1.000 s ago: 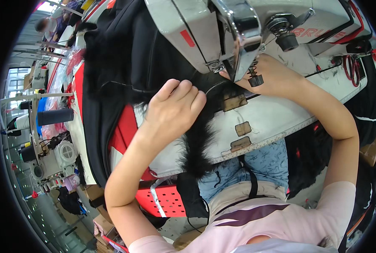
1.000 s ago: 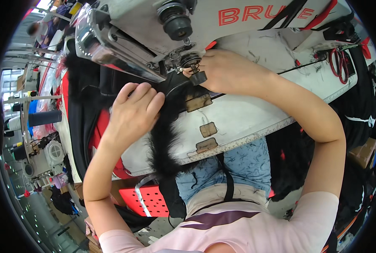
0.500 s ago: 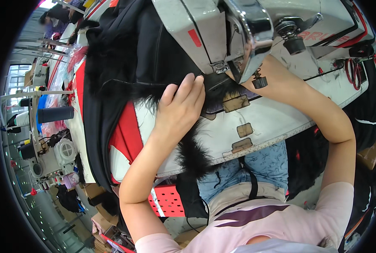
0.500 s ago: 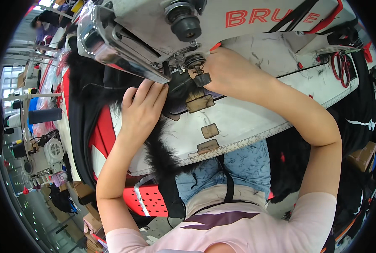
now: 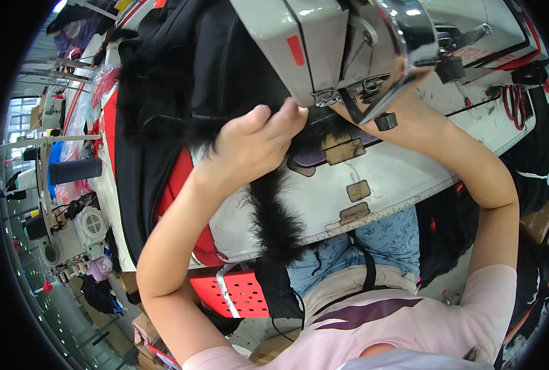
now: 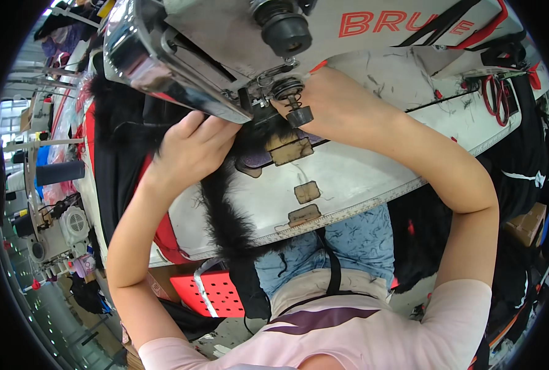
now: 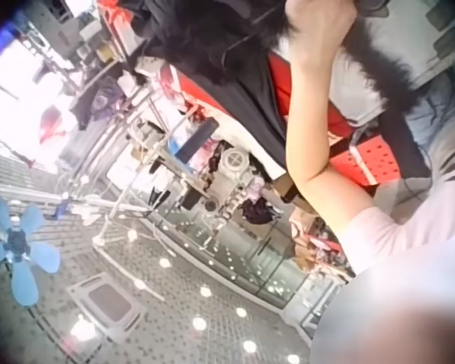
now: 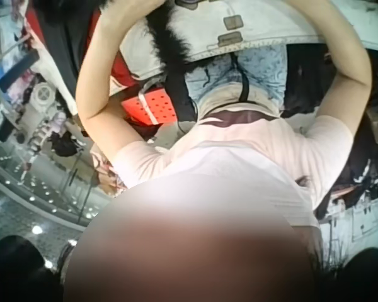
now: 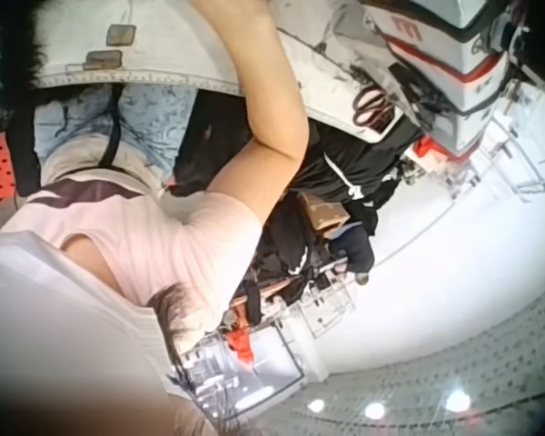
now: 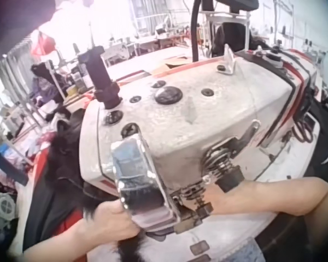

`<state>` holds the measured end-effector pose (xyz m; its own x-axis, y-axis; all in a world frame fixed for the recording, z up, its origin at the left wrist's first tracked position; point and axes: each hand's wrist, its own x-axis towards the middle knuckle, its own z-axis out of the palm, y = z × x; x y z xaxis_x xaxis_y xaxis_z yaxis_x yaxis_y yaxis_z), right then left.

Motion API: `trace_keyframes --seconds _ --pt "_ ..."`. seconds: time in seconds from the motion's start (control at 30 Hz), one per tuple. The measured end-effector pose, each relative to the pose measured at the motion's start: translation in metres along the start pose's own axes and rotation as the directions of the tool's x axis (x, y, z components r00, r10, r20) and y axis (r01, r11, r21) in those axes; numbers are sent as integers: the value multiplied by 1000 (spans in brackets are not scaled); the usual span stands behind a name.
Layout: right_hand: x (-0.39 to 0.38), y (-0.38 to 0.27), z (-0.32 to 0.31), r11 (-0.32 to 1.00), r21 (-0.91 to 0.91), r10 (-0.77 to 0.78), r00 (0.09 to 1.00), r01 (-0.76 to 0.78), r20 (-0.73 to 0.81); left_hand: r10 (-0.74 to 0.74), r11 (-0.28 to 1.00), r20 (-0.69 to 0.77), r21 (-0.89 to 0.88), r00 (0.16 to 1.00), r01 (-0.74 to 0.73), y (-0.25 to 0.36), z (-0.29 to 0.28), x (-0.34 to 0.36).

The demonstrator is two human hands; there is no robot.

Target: Sewing a fur trim onto a black garment using a sewing machine.

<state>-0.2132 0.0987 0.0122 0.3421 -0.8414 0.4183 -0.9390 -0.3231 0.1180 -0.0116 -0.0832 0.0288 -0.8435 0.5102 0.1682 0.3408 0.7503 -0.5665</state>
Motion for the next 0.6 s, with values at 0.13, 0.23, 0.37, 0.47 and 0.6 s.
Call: trace_keyframes --seconds 0.13,0.23,0.37,0.47,0.6 --pt "-5 -1 3 973 201 129 990 -116 -49 49 995 63 82 997 -54 -3 4 -5" --pt "-4 -5 -5 985 131 112 993 -115 32 -202 972 192 -81 960 221 11 -4 -12" --pt "-9 -10 1 956 182 218 973 -229 79 -396 863 244 -231 885 450 18 -9 -9" --pt "-11 -10 1 906 314 283 958 -284 52 -392 891 188 -166 900 423 17 -6 -2" --pt "-17 -7 -4 993 -5 118 983 -119 141 -362 895 126 -232 924 382 17 5 15"
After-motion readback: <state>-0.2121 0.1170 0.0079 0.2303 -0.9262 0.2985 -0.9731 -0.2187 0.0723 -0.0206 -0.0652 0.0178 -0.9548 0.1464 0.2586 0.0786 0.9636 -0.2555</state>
